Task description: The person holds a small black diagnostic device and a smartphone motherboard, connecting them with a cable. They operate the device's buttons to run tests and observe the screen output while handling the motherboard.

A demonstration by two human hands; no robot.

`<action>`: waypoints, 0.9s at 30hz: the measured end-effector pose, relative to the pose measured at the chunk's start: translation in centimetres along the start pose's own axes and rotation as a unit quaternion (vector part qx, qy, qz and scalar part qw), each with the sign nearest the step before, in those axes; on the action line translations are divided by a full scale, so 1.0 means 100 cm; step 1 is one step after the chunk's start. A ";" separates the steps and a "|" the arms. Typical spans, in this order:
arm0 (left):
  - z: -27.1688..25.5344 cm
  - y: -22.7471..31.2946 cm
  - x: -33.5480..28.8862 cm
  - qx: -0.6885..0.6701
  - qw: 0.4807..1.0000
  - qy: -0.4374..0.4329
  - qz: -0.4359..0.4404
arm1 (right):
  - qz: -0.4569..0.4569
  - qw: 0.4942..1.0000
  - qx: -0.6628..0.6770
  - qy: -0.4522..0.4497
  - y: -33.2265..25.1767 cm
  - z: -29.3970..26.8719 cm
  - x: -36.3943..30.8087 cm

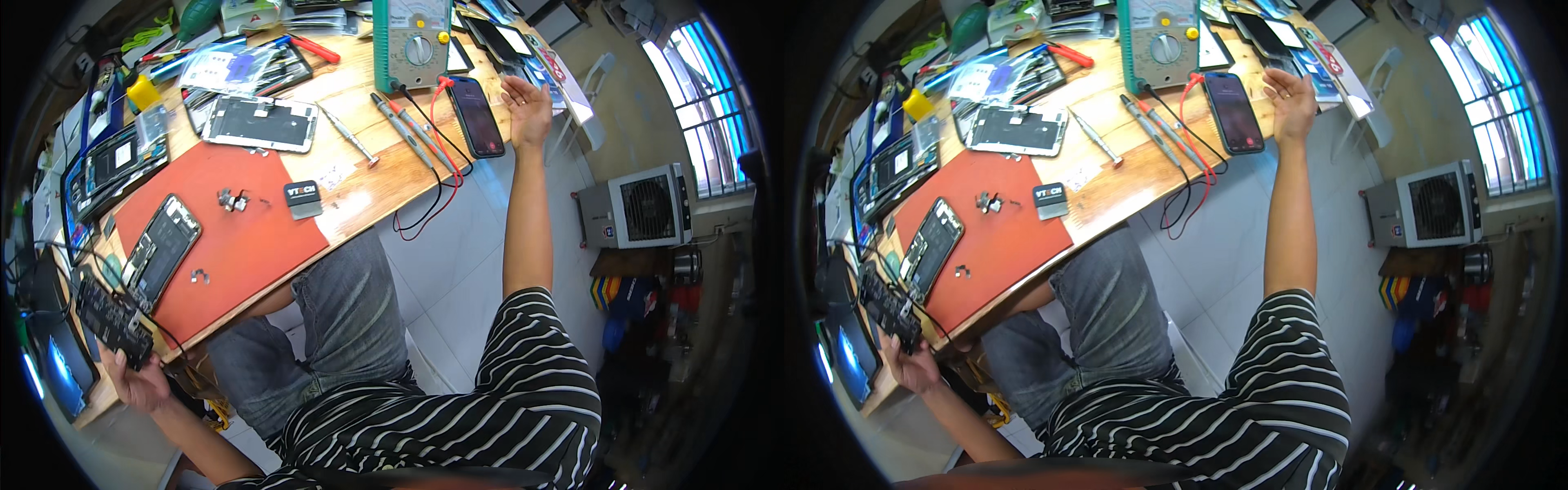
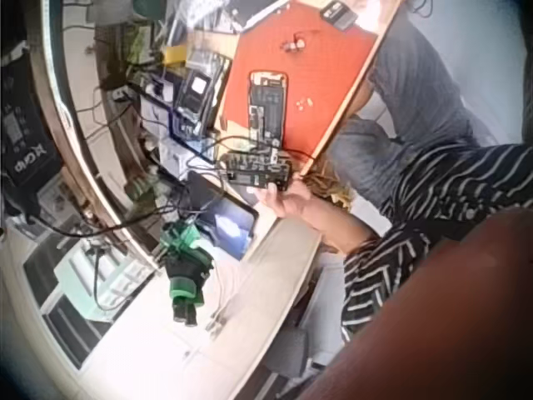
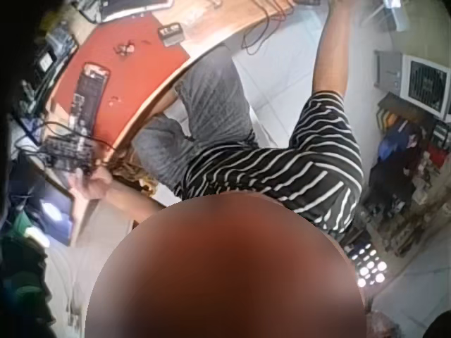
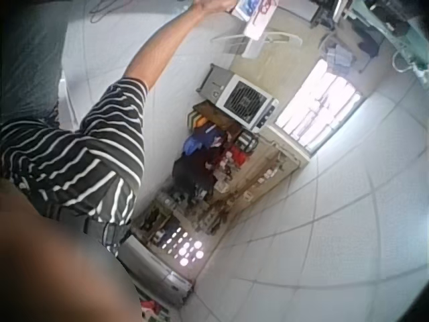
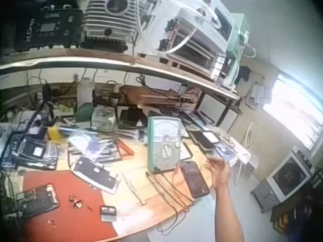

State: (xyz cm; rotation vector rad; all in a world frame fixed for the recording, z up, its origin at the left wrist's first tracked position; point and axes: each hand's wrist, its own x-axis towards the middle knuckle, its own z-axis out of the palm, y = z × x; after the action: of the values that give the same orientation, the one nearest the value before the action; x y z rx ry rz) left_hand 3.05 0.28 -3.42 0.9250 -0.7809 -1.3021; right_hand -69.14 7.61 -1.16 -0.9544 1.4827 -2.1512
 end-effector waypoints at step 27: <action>0.050 0.015 -0.002 -0.085 0.973 -0.210 -0.047 | -0.126 0.925 -0.010 -0.359 -0.068 0.420 -0.257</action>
State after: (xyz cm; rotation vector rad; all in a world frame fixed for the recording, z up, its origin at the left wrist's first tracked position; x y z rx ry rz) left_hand -0.75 -0.05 0.10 0.5582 -0.9394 -1.6489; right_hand -20.91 -2.11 6.03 -1.7744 1.0470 -1.6298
